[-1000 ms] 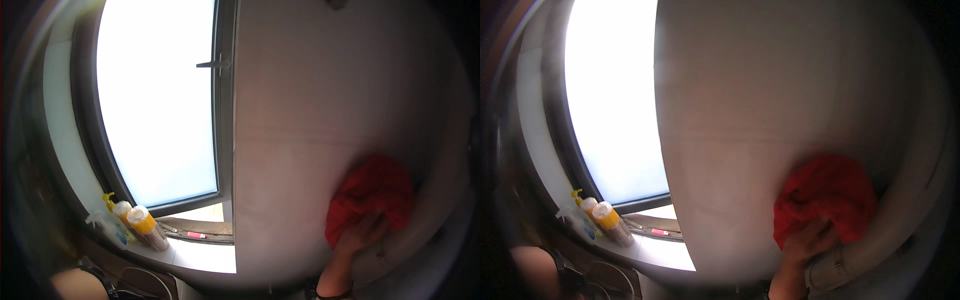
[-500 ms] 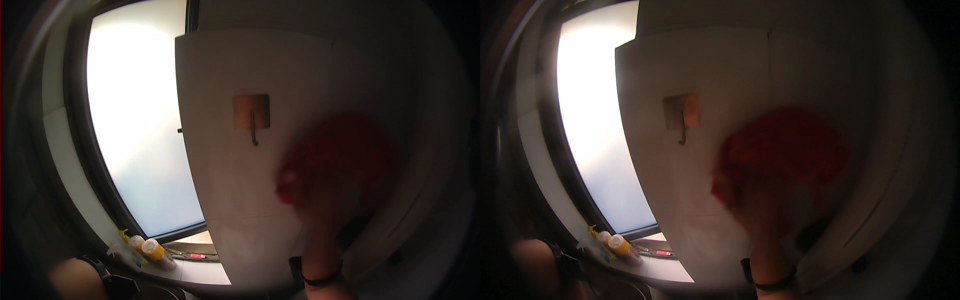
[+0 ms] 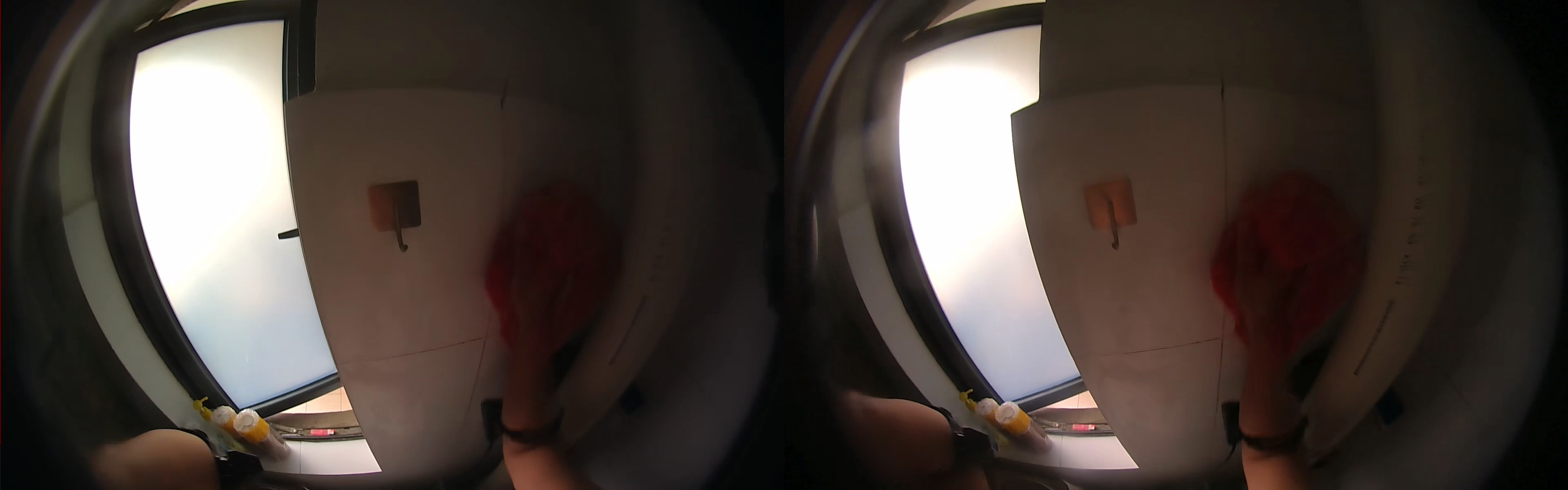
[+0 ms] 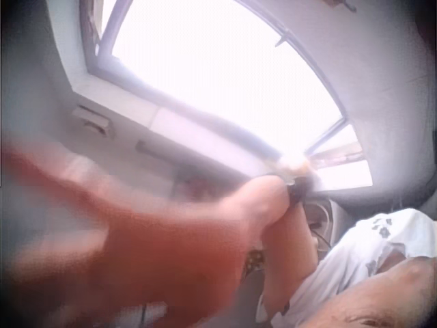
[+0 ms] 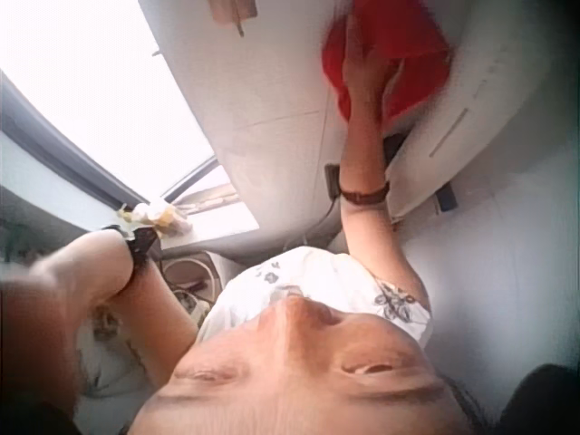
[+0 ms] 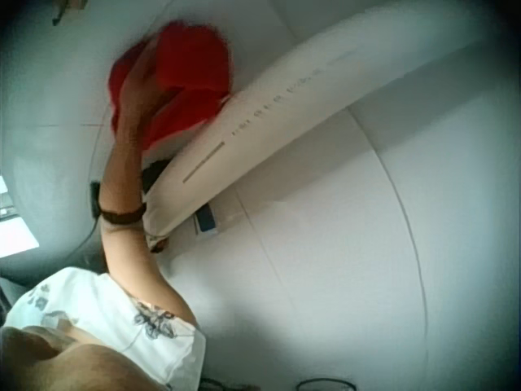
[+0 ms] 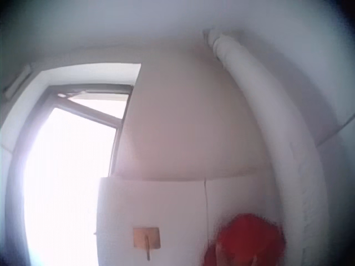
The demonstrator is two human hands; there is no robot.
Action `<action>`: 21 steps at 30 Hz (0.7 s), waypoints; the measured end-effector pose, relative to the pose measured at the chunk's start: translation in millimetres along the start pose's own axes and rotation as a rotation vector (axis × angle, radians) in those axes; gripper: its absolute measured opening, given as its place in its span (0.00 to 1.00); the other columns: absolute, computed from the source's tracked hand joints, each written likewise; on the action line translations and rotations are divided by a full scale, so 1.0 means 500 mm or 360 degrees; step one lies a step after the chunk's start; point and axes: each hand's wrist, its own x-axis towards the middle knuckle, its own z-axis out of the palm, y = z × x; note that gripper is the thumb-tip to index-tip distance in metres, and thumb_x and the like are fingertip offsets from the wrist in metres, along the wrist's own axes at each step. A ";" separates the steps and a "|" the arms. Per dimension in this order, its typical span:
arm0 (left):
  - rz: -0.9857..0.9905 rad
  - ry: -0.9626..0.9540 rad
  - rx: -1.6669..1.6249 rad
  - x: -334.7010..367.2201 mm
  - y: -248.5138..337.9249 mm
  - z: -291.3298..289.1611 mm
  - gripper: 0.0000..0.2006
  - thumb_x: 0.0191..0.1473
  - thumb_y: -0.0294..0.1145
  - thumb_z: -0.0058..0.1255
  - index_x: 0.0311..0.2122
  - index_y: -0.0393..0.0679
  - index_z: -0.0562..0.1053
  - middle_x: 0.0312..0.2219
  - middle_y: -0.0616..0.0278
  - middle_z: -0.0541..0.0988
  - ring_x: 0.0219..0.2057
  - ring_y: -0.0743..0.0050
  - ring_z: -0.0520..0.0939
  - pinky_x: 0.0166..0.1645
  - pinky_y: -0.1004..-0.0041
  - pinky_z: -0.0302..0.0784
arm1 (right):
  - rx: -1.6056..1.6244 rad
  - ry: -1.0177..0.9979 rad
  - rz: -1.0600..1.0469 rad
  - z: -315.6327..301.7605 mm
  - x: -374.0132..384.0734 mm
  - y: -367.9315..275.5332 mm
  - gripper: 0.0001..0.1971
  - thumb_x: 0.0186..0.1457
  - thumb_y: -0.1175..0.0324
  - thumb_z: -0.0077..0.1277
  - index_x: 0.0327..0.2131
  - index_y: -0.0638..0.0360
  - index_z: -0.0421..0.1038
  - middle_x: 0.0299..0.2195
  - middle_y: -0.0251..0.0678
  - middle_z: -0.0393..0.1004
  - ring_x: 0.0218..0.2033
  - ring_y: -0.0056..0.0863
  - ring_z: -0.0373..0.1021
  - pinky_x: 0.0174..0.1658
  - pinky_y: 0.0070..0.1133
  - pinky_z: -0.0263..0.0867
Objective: The person wrings out a red cloth at the sink, then wipes the wall and window sill. They move bottles on the sill, wipe the wall again, and clean a power strip and cord before coiling it. The person then wipes a mop handle, moves a stool, and uses the mop to clean the floor and the side of a washing machine.
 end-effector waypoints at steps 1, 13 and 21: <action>0.0002 0.0003 -0.0006 0.000 -0.005 0.007 0.29 0.53 0.48 0.44 0.56 0.41 0.57 0.54 0.53 0.62 0.58 0.60 0.59 0.59 0.55 0.54 | 0.0034 -0.0168 -0.0057 0.015 0.062 -0.012 0.27 0.57 0.46 0.35 0.54 0.52 0.59 0.52 0.40 0.61 0.54 0.34 0.57 0.55 0.26 0.53; -0.0474 0.0102 -0.0336 -0.166 -0.269 0.280 0.33 0.55 0.50 0.42 0.59 0.41 0.50 0.58 0.51 0.54 0.58 0.57 0.56 0.60 0.58 0.50 | 0.0631 -0.0892 -0.1081 0.036 0.100 -0.228 0.20 0.55 0.55 0.43 0.45 0.60 0.63 0.38 0.48 0.67 0.42 0.40 0.65 0.45 0.33 0.61; -0.0602 0.0083 -0.0289 -0.212 -0.361 0.289 0.28 0.57 0.42 0.42 0.57 0.38 0.53 0.52 0.53 0.62 0.53 0.64 0.62 0.56 0.66 0.55 | 0.0357 -0.0797 0.0443 0.063 0.195 0.064 0.24 0.59 0.52 0.35 0.49 0.64 0.59 0.47 0.48 0.61 0.49 0.36 0.60 0.51 0.29 0.56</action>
